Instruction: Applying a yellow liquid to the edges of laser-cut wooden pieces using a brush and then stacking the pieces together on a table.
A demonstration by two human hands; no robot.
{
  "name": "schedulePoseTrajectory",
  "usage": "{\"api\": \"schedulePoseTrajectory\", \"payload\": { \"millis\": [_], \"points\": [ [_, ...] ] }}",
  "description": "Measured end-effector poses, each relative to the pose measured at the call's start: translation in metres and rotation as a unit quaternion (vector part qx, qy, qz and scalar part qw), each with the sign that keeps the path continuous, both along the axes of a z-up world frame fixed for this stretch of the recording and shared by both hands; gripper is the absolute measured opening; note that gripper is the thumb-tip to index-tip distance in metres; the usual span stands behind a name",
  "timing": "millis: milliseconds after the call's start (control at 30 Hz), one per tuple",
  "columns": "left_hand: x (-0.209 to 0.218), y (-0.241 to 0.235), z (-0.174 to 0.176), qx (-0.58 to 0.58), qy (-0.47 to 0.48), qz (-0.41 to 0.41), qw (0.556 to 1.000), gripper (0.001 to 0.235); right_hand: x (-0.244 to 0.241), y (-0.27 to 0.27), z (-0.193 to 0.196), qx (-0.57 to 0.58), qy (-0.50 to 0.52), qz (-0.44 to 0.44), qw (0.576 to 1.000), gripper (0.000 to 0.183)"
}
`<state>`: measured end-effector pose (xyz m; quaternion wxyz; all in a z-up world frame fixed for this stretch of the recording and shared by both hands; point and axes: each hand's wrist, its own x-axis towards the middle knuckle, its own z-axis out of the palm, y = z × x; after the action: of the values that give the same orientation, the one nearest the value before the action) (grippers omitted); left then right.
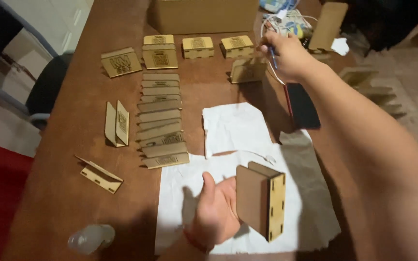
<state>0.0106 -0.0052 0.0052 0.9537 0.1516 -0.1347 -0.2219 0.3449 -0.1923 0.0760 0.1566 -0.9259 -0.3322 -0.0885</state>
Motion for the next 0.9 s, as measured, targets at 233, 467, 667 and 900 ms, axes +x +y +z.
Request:
{"api": "schedulePoseTrajectory", "payload": {
  "millis": [233, 467, 667, 900],
  "points": [
    [0.01, 0.012, 0.016, 0.069, 0.088, -0.013, 0.994, 0.119, 0.101, 0.019, -0.059, -0.041, -0.011, -0.024, 0.999, 0.017],
    [0.012, 0.011, 0.01, 0.098, 0.137, -0.016, 0.986, 0.119, 0.085, 0.035, -0.046, -0.06, 0.083, -0.057, 0.993, 0.02],
    [0.014, 0.011, 0.008, 0.097, 0.134, -0.022, 0.986, 0.12, 0.083, 0.032, -0.045, -0.035, 0.086, -0.065, 0.994, 0.024],
    [0.015, 0.009, 0.001, 0.071, 0.129, -0.01, 0.989, 0.118, 0.1, 0.015, -0.057, -0.022, 0.018, -0.002, 1.0, 0.025]
  ]
}}
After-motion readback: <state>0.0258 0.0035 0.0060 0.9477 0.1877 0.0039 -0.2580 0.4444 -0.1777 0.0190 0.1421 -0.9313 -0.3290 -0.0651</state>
